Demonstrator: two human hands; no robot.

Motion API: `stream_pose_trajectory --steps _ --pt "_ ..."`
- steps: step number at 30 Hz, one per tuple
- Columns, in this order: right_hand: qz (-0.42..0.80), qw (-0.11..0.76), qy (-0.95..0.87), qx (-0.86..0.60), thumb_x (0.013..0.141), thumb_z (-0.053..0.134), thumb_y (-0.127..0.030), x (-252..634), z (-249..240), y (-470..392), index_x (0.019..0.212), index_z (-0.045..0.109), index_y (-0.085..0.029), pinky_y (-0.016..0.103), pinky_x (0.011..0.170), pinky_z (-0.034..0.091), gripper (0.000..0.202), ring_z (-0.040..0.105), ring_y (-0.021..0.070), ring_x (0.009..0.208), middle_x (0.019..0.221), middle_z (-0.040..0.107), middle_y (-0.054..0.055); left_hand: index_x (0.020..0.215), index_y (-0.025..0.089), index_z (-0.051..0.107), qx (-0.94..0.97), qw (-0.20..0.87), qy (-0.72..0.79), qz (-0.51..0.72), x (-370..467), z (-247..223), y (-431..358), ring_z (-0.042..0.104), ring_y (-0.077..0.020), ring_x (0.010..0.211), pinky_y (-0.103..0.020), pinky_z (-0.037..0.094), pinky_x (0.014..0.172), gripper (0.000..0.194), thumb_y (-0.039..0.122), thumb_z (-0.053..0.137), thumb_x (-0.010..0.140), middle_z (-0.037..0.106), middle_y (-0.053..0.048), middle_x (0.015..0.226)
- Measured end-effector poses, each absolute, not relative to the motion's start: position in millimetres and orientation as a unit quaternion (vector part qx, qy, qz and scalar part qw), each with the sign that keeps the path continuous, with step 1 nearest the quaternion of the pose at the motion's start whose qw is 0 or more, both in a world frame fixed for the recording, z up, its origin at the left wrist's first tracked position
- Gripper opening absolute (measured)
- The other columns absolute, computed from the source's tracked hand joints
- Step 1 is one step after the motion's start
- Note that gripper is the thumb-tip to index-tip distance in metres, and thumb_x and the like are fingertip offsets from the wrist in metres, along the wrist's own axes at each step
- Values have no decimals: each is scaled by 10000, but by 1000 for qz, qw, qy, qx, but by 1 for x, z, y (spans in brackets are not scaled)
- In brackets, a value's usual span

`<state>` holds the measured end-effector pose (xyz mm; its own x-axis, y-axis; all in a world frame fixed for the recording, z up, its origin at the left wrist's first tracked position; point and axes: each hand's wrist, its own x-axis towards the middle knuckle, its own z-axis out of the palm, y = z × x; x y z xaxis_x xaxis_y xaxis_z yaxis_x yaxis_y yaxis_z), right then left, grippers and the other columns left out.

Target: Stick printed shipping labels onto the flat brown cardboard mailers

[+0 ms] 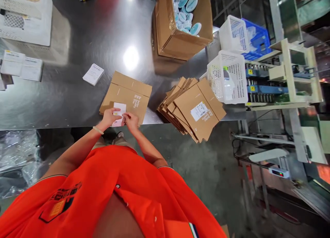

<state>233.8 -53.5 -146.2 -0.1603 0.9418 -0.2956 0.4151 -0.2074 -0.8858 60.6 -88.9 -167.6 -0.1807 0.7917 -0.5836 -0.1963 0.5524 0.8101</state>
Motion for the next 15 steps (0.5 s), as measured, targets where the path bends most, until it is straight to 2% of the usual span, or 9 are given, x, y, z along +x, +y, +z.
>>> stream_pose_trajectory --steps 3,6,9,11,13,15 --pt "436 280 -622 -587 917 753 -180 240 -140 -29 792 726 -245 390 1082 610 143 732 268 1257 1246 813 85 887 141 843 205 660 626 361 62 -168 -104 788 -290 821 -442 656 857 478 214 1050 462 841 -95 827" --pt "390 275 -617 -626 941 683 -132 236 -144 21 801 678 -229 374 1098 580 171 699 255 1235 1192 748 95 865 138 861 187 692 614 331 66 -169 -124 818 -329 888 -501 674 933 462 223 1066 460 881 -153 917" --pt "360 229 -613 -666 960 664 -110 226 -153 69 814 657 -213 354 1142 529 179 665 243 1206 1155 714 96 838 156 857 165 706 610 320 72 -174 -140 837 -352 893 -517 688 922 440 307 1071 484 889 -171 944" --pt "345 183 -622 -679 986 672 -126 220 -158 85 857 687 -195 352 1175 493 147 627 246 1262 1211 715 108 809 159 846 164 717 603 308 73 -179 -151 843 -363 885 -511 690 900 439 380 1072 504 886 -184 946" --pt "326 147 -626 -693 1017 688 -152 214 -160 86 997 749 -160 360 1213 451 64 582 250 1357 1353 702 136 793 167 846 180 723 601 289 69 -184 -167 839 -360 873 -491 681 879 452 454 1068 522 876 -177 912" --pt "292 136 -613 -721 1039 710 -171 206 -159 75 1261 762 -124 402 1259 420 233 528 284 1488 1564 628 203 733 190 828 205 714 612 270 60 -187 -186 812 -347 820 -461 664 817 451 496 1064 500 836 -138 790"
